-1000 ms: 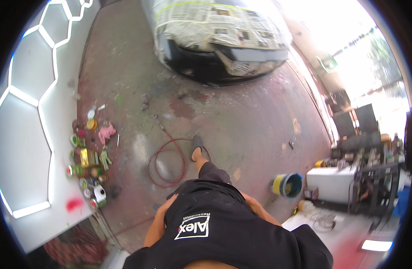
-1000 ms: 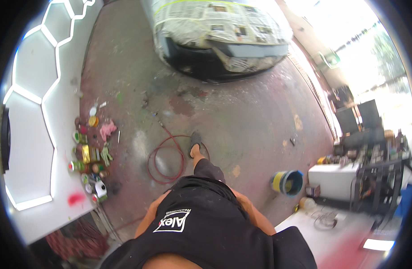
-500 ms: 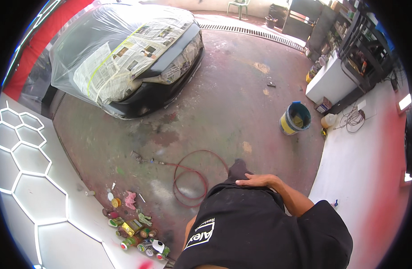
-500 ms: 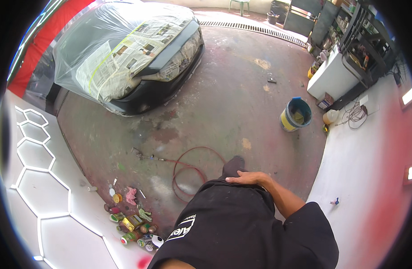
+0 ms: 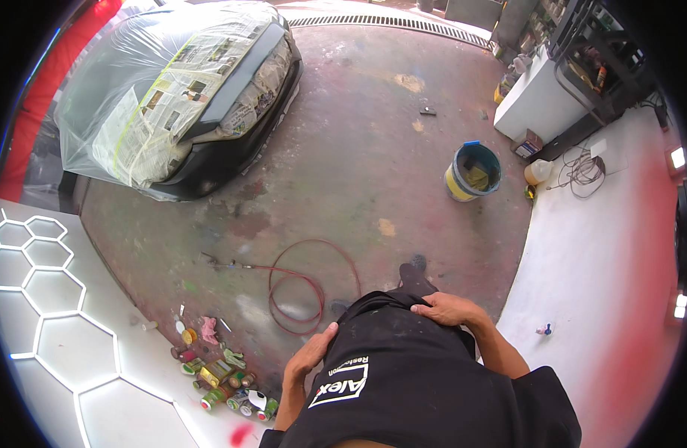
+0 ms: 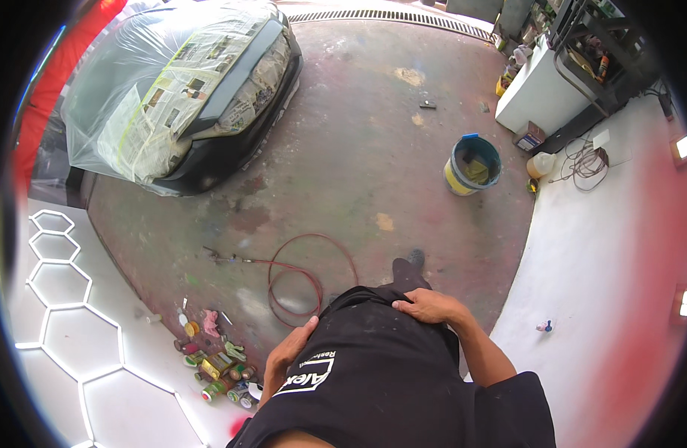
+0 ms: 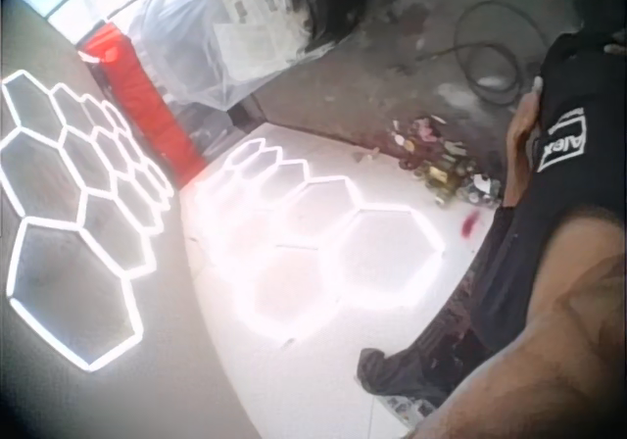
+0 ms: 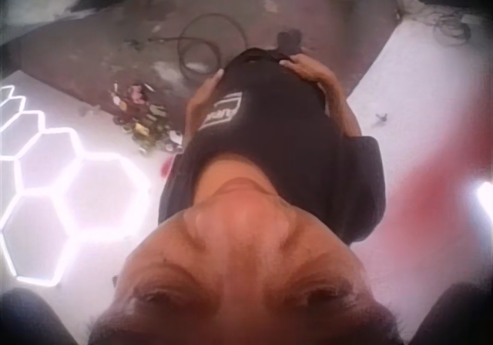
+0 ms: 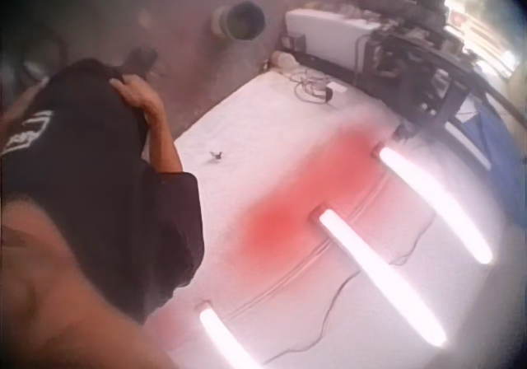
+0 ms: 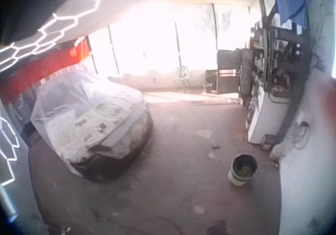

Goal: The person kneels and uses a spray gun to apply paint to a car bumper that is partially masked with newspaper and plastic. After finishing the spray, the person stands, walks around the bumper, and retrieves a cloth and sanding block from a bucket.

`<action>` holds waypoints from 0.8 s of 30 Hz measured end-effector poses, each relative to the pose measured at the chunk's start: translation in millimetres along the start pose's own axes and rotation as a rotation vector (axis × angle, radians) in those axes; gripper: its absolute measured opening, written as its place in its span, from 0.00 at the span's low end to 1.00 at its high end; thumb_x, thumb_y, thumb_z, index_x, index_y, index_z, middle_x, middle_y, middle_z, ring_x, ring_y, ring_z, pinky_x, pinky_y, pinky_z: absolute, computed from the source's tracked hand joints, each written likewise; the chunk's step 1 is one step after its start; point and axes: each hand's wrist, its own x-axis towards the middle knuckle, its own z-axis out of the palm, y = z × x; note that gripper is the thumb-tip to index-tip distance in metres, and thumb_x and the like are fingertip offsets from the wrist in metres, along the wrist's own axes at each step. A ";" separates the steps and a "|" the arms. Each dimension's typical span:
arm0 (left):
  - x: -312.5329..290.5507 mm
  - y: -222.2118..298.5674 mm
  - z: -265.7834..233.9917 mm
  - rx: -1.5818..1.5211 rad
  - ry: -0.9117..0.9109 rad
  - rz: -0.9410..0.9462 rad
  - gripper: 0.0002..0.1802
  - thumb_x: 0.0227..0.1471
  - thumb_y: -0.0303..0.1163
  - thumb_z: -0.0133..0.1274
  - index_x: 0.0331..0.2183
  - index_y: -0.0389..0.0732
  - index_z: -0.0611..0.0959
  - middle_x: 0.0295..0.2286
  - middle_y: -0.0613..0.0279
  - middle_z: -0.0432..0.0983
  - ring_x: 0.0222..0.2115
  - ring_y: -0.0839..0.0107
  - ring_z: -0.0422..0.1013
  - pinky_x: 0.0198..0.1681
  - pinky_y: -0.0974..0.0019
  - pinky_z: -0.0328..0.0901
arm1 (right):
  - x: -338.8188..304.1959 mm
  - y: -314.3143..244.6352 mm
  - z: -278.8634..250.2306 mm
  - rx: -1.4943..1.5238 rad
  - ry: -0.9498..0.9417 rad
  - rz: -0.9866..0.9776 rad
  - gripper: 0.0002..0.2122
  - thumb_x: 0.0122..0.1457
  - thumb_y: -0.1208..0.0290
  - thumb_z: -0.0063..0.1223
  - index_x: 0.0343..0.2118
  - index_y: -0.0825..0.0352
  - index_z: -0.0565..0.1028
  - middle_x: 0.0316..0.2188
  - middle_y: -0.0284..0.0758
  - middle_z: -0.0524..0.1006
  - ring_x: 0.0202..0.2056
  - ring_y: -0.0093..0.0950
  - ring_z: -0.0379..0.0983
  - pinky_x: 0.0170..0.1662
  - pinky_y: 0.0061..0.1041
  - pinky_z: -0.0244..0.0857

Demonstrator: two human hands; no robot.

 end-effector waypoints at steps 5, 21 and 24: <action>4.1 86.0 51.2 0.221 -0.040 0.055 0.41 0.74 0.62 0.39 0.49 0.30 0.85 0.37 0.53 0.85 0.40 0.68 0.75 0.49 0.62 0.68 | -15.5 52.8 -55.0 0.502 0.232 -0.178 0.18 0.72 0.60 0.58 0.48 0.74 0.82 0.36 0.30 0.85 0.37 0.19 0.77 0.44 0.25 0.71; 105.0 253.8 112.2 0.659 0.166 0.188 0.35 0.71 0.55 0.48 0.63 0.35 0.77 0.55 0.43 0.81 0.57 0.48 0.76 0.60 0.54 0.68 | -22.2 167.2 -202.8 0.622 0.621 -0.100 0.22 0.70 0.58 0.63 0.54 0.75 0.79 0.41 0.35 0.85 0.39 0.21 0.79 0.49 0.24 0.72; 139.4 297.2 101.9 0.753 0.174 0.198 0.36 0.70 0.56 0.48 0.63 0.36 0.77 0.58 0.43 0.78 0.60 0.44 0.72 0.63 0.51 0.66 | -21.6 157.3 -227.6 0.700 0.672 -0.057 0.24 0.70 0.56 0.63 0.55 0.75 0.78 0.42 0.37 0.84 0.39 0.24 0.80 0.50 0.26 0.72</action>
